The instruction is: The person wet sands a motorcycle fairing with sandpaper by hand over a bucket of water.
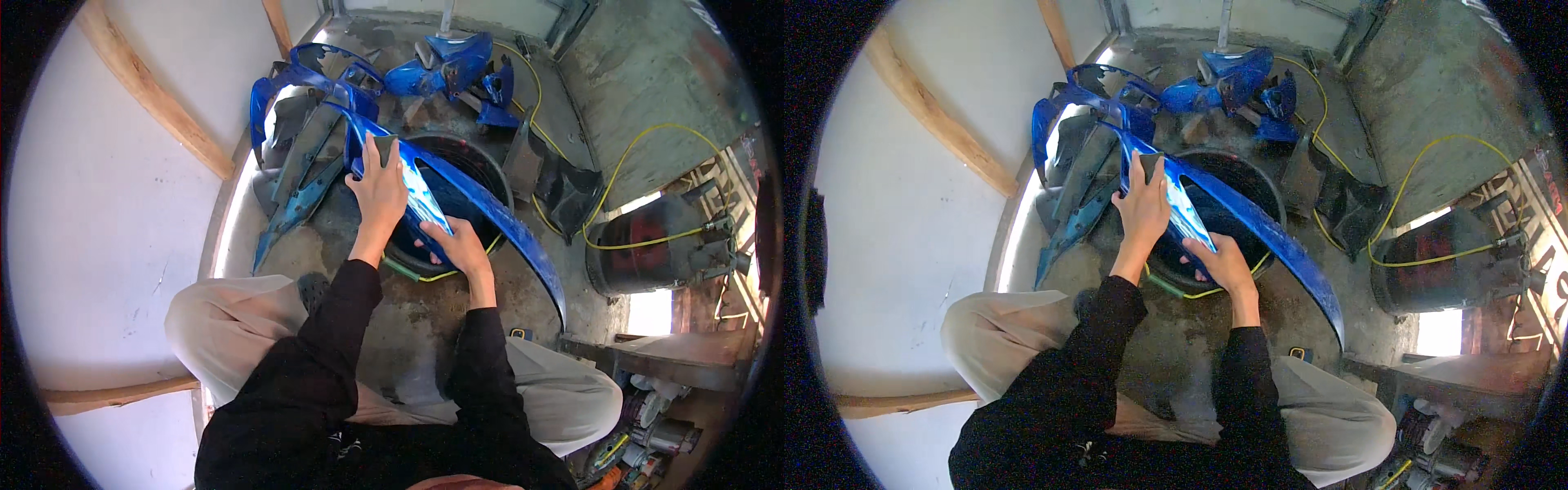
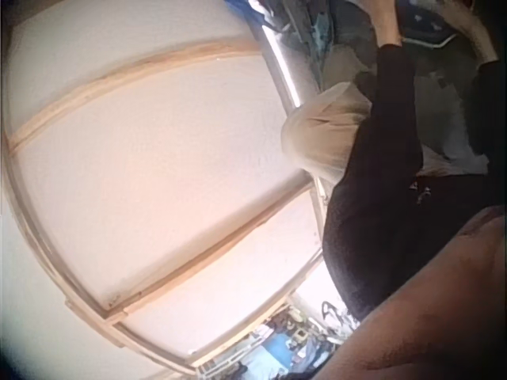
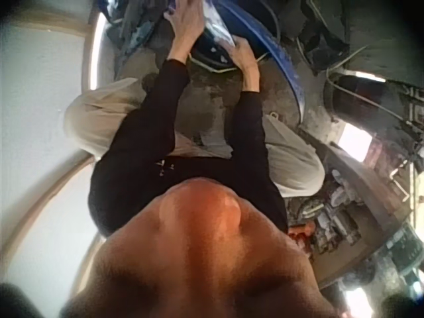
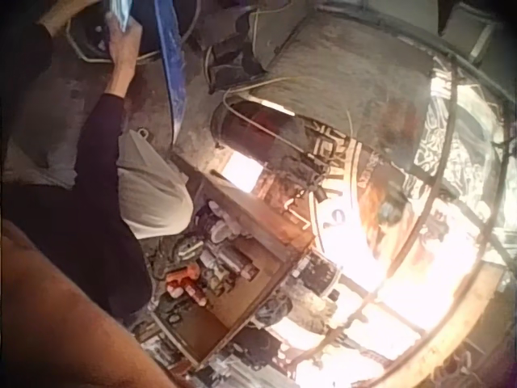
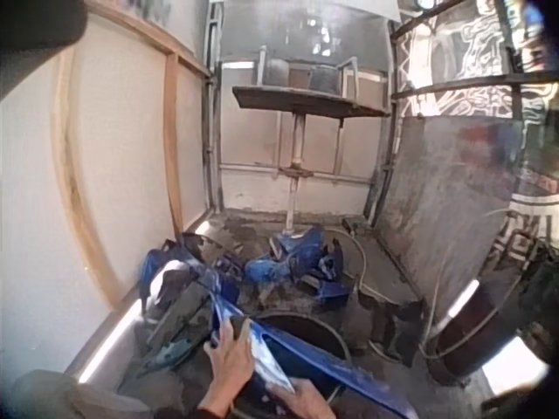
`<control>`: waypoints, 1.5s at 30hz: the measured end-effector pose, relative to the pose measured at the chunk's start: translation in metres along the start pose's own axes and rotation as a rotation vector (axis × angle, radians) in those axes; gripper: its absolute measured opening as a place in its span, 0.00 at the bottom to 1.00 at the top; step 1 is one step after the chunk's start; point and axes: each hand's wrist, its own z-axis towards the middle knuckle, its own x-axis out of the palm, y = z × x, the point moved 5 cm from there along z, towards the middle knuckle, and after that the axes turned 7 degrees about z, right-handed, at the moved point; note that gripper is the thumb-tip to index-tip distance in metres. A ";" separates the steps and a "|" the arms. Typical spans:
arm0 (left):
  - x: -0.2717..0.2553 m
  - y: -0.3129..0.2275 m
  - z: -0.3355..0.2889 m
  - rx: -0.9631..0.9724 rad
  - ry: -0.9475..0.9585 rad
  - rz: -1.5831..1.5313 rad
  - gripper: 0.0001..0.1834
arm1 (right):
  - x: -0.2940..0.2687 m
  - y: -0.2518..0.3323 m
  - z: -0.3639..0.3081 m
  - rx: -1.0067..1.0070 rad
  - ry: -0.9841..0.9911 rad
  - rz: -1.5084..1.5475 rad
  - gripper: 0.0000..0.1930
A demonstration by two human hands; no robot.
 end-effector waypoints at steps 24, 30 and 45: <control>0.007 -0.006 0.001 0.077 0.006 -0.053 0.24 | -0.002 -0.001 0.004 0.010 0.015 0.038 0.19; 0.008 0.016 0.048 0.056 0.022 -0.007 0.23 | 0.008 0.004 0.004 -0.005 0.052 0.063 0.20; 0.004 0.026 0.078 -0.053 0.070 0.030 0.22 | 0.011 0.000 0.004 0.006 0.053 0.071 0.19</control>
